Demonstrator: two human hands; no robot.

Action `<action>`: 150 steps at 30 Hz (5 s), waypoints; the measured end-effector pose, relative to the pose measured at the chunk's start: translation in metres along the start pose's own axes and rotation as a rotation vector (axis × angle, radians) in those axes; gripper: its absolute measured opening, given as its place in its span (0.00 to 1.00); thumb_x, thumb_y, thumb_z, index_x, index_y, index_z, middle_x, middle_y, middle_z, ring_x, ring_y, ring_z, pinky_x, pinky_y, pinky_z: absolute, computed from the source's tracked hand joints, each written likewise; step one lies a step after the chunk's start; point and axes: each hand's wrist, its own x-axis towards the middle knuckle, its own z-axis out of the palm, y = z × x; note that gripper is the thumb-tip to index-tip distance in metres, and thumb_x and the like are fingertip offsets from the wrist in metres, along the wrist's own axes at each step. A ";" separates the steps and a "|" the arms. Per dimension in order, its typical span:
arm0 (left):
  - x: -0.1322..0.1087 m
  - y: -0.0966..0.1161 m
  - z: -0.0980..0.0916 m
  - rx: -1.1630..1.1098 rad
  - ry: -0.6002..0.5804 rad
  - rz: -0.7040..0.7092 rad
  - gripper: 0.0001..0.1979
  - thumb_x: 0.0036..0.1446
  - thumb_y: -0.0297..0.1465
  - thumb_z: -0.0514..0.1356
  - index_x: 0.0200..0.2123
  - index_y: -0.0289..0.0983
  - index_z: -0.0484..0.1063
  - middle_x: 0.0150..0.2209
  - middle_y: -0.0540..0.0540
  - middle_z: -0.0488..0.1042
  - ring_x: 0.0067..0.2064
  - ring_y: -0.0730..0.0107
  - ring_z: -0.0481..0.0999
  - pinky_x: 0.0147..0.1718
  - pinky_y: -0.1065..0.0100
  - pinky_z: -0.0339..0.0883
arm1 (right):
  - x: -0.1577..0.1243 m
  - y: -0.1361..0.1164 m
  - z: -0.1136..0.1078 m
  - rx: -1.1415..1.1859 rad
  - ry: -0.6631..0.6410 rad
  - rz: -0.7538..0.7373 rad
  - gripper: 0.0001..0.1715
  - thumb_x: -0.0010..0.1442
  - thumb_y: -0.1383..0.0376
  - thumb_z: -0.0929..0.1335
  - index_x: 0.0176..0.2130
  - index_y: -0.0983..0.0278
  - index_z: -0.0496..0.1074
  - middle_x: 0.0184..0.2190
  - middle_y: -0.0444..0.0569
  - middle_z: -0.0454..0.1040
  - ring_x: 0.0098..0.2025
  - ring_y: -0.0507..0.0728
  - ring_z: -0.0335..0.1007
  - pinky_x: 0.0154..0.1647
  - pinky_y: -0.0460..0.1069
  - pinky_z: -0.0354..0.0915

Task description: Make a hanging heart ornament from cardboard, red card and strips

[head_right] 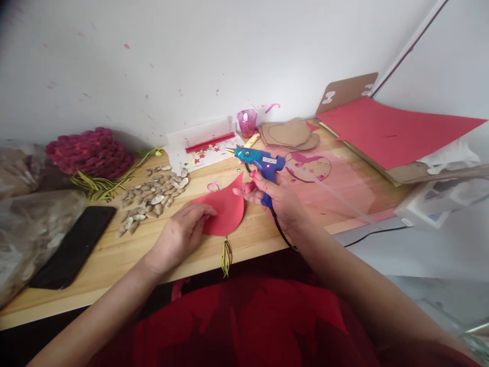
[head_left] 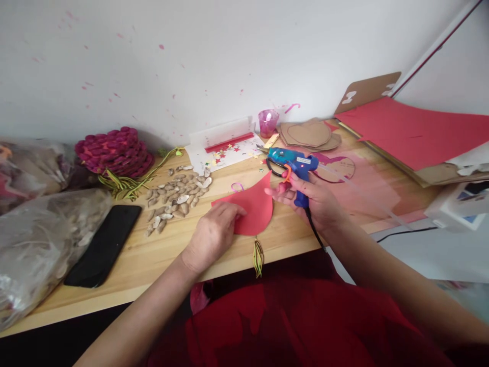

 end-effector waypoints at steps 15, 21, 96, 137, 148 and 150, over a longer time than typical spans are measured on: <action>0.047 0.004 -0.014 0.434 -0.270 0.241 0.28 0.67 0.22 0.55 0.68 0.45 0.59 0.45 0.45 0.73 0.41 0.67 0.79 0.38 0.70 0.76 | -0.011 0.016 0.012 0.162 -0.041 0.108 0.14 0.58 0.57 0.74 0.38 0.59 0.69 0.29 0.42 0.73 0.35 0.57 0.79 0.48 0.58 0.76; 0.033 -0.006 -0.009 0.368 -0.184 0.283 0.17 0.68 0.24 0.55 0.58 0.36 0.67 0.46 0.42 0.76 0.43 0.63 0.80 0.40 0.66 0.78 | -0.017 0.020 0.007 0.203 -0.060 0.146 0.11 0.60 0.59 0.74 0.39 0.60 0.71 0.29 0.41 0.75 0.33 0.54 0.78 0.49 0.57 0.76; 0.039 -0.021 -0.025 -0.126 -0.115 0.183 0.06 0.60 0.23 0.64 0.38 0.38 0.81 0.31 0.49 0.83 0.29 0.73 0.79 0.28 0.72 0.69 | -0.008 -0.022 -0.001 -1.497 -0.086 -0.134 0.20 0.68 0.50 0.62 0.31 0.61 0.65 0.26 0.50 0.71 0.28 0.57 0.64 0.30 0.51 0.53; 0.040 -0.020 -0.025 -0.100 -0.148 0.168 0.07 0.61 0.25 0.63 0.42 0.37 0.80 0.33 0.48 0.81 0.31 0.73 0.77 0.30 0.72 0.68 | -0.039 -0.043 -0.003 -1.465 -0.187 -0.046 0.20 0.68 0.49 0.62 0.33 0.60 0.68 0.29 0.54 0.76 0.29 0.61 0.69 0.30 0.53 0.56; 0.040 -0.018 -0.026 -0.071 -0.144 0.154 0.08 0.60 0.26 0.64 0.42 0.35 0.81 0.35 0.45 0.83 0.31 0.71 0.79 0.30 0.71 0.69 | -0.053 -0.048 0.001 -1.581 -0.218 -0.002 0.25 0.70 0.48 0.59 0.36 0.63 0.71 0.29 0.54 0.77 0.28 0.60 0.70 0.28 0.51 0.57; 0.040 -0.017 -0.026 -0.064 -0.149 0.162 0.08 0.60 0.26 0.63 0.42 0.35 0.81 0.35 0.45 0.83 0.32 0.70 0.80 0.30 0.70 0.69 | -0.055 -0.048 0.001 -1.584 -0.227 0.007 0.25 0.70 0.49 0.58 0.37 0.63 0.71 0.30 0.55 0.78 0.29 0.60 0.71 0.29 0.51 0.57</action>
